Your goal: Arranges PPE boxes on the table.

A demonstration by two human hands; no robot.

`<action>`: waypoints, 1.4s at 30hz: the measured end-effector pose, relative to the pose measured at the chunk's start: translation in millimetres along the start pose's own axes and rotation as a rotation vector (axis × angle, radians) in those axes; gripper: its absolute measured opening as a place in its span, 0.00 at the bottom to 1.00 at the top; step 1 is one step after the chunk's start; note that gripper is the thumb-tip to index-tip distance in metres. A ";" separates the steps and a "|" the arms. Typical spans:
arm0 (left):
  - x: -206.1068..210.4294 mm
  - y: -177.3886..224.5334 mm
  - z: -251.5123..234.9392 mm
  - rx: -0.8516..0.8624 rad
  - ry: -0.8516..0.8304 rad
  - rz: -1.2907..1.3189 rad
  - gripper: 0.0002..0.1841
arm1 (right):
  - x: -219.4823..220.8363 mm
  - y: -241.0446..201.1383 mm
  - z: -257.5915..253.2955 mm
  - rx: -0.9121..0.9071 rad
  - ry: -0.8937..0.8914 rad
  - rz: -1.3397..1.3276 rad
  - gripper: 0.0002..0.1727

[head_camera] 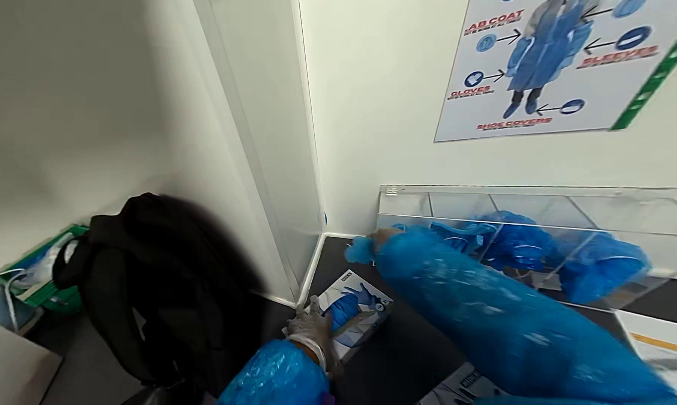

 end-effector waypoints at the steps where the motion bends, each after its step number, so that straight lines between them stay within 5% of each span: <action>1: -5.2 2.0 1.9 0.010 -0.016 -0.009 0.56 | -20.8 7.6 16.4 0.192 -0.298 0.027 0.22; 5: -23.4 4.7 -6.9 -0.066 0.018 0.033 0.53 | -50.8 56.5 109.4 0.478 -0.568 0.066 0.29; 13: -72.8 24.4 -59.3 -0.300 0.162 0.210 0.54 | -71.2 67.9 211.0 0.626 -0.387 -0.169 0.50; 19: -97.9 43.5 -112.8 -0.234 0.226 0.155 0.42 | -79.1 66.3 261.3 0.675 -0.360 -0.162 0.46; 24: -106.3 31.7 -92.2 -0.102 0.293 0.192 0.53 | -86.9 57.3 312.2 0.626 -0.322 -0.157 0.38; 32: -49.8 0.0 -3.3 -0.077 0.150 -0.118 0.35 | -94.0 20.5 307.5 0.624 -0.371 -0.159 0.33; 35: -40.8 -2.5 -8.9 -0.064 0.208 -0.080 0.24 | -88.6 1.8 295.1 0.607 -0.424 -0.155 0.32; 42: -52.1 -2.6 -43.0 -0.143 0.238 -0.058 0.20 | -82.1 0.9 300.4 0.640 -0.419 -0.145 0.30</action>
Point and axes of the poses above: each hand's wrist, its own z-axis away from the middle knuckle, its own x-axis out of the palm, y = z × x, the point moved 6 cm from there along -z, towards the middle knuckle, and after that the axes turned 11 degrees about -z, right-handed, at the moved point
